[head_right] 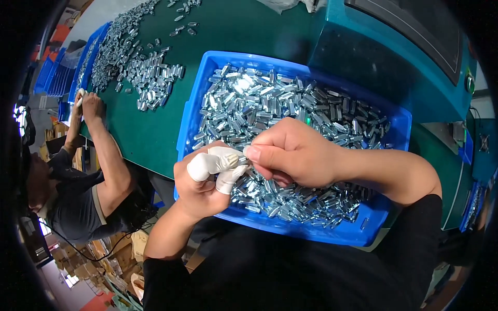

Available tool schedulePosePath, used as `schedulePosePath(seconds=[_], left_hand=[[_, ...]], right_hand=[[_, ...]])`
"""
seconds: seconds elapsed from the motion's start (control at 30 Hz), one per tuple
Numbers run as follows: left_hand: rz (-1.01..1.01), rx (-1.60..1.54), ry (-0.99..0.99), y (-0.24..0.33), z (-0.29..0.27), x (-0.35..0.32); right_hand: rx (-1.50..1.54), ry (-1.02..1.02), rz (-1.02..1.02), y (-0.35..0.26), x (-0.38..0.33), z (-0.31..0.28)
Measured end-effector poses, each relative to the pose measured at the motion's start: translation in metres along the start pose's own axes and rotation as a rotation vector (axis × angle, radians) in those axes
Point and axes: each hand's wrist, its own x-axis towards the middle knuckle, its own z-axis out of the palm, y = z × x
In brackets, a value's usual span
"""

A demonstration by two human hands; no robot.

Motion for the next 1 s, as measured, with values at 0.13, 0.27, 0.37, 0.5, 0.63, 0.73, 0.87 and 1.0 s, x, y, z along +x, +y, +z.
schedulePosePath(seconds=[0.13,0.27,0.37,0.5,0.63,0.73,0.87,1.0], left_hand=[[0.135,0.101,-0.016,-0.004,-0.003,-0.002],[0.081,0.113,0.031,-0.004,-0.003,0.006],[0.055,0.160,0.004,-0.002,-0.010,0.010],[-0.280,0.051,0.138,-0.011,-0.033,0.009],[-0.089,0.532,0.166,-0.040,-0.044,0.051],[-0.104,0.585,0.133,-0.050,-0.049,0.062],[-0.276,0.711,0.179,-0.067,-0.079,0.061],[-0.064,0.972,-0.016,-0.098,-0.106,0.067]], right_hand=[[0.139,-0.040,0.075,0.001,0.002,-0.003],[0.061,0.016,0.040,-0.007,0.004,-0.003],[-0.238,0.082,-0.099,-0.009,0.004,-0.007],[-0.439,0.281,-0.325,-0.010,0.004,-0.015],[-0.590,0.339,-0.409,-0.004,0.006,-0.014],[-0.599,0.330,-0.442,-0.009,0.003,-0.016],[-0.550,0.339,-0.456,-0.011,0.002,-0.019],[-0.674,0.283,-0.481,-0.006,0.006,-0.018]])
